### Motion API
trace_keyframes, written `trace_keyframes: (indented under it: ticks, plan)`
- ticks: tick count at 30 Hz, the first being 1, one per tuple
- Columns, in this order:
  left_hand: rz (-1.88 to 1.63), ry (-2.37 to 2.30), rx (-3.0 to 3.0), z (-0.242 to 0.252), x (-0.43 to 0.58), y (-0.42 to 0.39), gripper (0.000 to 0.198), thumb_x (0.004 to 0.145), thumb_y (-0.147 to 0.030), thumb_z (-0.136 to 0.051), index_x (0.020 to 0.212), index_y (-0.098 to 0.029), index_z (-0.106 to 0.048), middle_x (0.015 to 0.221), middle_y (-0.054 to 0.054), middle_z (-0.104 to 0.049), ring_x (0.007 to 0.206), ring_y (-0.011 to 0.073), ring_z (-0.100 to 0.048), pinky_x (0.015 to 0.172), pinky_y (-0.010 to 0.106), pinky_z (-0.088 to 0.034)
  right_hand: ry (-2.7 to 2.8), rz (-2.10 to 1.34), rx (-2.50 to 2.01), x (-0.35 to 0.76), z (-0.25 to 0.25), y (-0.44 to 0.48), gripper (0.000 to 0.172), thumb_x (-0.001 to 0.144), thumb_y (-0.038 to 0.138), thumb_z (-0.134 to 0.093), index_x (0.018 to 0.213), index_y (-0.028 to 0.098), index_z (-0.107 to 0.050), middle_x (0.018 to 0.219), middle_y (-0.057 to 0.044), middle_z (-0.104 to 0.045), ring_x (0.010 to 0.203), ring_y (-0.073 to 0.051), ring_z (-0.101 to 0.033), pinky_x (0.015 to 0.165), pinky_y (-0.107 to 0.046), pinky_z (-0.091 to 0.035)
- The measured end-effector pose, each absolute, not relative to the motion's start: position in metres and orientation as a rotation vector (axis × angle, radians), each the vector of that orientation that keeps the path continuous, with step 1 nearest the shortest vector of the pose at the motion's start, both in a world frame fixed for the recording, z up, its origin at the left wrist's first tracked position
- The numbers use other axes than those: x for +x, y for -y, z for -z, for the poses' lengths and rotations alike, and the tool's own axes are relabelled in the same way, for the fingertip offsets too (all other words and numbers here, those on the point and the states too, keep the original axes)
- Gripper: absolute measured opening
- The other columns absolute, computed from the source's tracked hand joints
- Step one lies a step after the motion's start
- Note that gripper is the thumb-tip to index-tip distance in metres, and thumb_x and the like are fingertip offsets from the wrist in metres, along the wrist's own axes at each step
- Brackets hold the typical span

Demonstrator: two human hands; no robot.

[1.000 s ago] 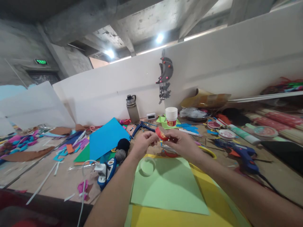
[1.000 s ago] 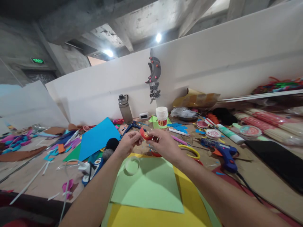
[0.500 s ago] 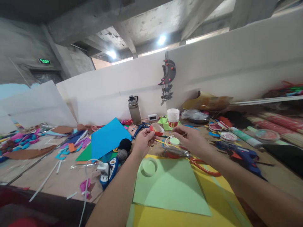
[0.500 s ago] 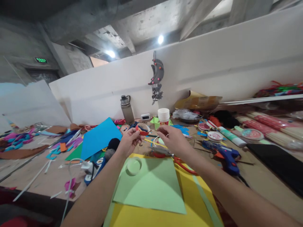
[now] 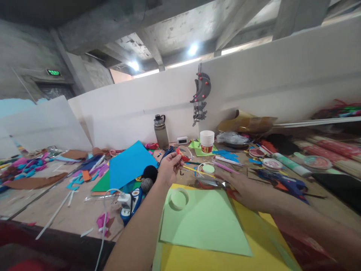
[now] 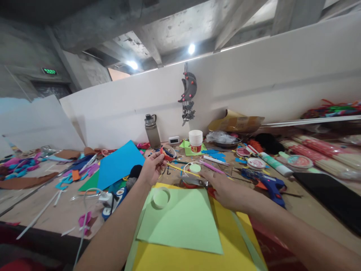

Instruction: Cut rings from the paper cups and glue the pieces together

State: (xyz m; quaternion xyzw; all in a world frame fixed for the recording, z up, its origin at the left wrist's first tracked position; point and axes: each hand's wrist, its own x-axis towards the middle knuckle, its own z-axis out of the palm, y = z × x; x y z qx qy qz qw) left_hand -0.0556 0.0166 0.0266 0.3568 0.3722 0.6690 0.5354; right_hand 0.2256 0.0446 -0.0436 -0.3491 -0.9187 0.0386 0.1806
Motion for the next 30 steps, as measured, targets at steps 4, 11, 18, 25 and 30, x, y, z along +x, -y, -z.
trace_keyframes:
  ticks: [4, 11, 18, 25, 30]
  plan:
    - [-1.62, -0.888, 0.831, -0.025, -0.061, -0.019, 0.031, 0.061, -0.026, -0.083, 0.079, -0.013, -0.061, 0.056, -0.002, -0.061, 0.048, 0.0061, -0.056, 0.044, 0.014, -0.041, 2.483, -0.267, -0.99, 0.228, 0.035, -0.05, 0.076, 0.077, 0.021, -0.058, 0.15, 0.021, -0.034, 0.142, -0.014, -0.054, 0.127, -0.03, -0.054, 0.097, -0.042, -0.05]
    - [-1.66, -0.928, 0.815, -0.02, -0.06, -0.023, 0.03, 0.058, -0.026, -0.084, 0.076, -0.013, -0.064, 0.061, -0.002, -0.062, 0.053, 0.0057, -0.056, 0.047, 0.015, -0.04, 2.198, -0.236, -1.099, 0.218, 0.011, -0.041, 0.057, 0.087, 0.041, -0.053, 0.139, 0.019, -0.048, 0.116, -0.015, -0.069, 0.103, -0.035, -0.066, 0.083, -0.048, -0.055]
    - [-1.691, -0.934, 0.876, -0.02, -0.055, -0.024, 0.028, 0.057, -0.026, -0.084, 0.072, -0.013, -0.065, 0.067, 0.0, -0.066, 0.057, 0.0069, -0.057, 0.051, 0.018, -0.041, 2.184, -0.442, -0.907, 0.178, -0.016, -0.025, 0.044, 0.088, 0.036, -0.051, 0.129, 0.021, -0.053, 0.129, -0.012, -0.062, 0.119, -0.03, -0.057, 0.1, -0.048, -0.047]
    - [-1.71, -0.9, 0.793, -0.023, -0.053, -0.021, 0.032, 0.056, -0.025, -0.085, 0.073, -0.013, -0.062, 0.063, -0.001, -0.063, 0.053, 0.0061, -0.055, 0.048, 0.017, -0.04, 2.161, -0.483, -0.904, 0.155, -0.005, -0.027, 0.041, 0.085, 0.03, -0.054, 0.124, 0.018, -0.056, 0.124, -0.012, -0.065, 0.115, -0.028, -0.059, 0.098, -0.044, -0.047]
    - [-1.685, -0.861, 0.75, -0.026, -0.051, -0.017, 0.033, 0.058, -0.024, -0.086, 0.077, -0.014, -0.062, 0.062, -0.002, -0.064, 0.05, 0.0049, -0.055, 0.046, 0.015, -0.041, 2.254, -0.398, -0.939, 0.159, -0.003, -0.024, 0.033, 0.087, 0.032, -0.054, 0.117, 0.019, -0.06, 0.117, -0.012, -0.067, 0.109, -0.028, -0.061, 0.092, -0.042, -0.049]
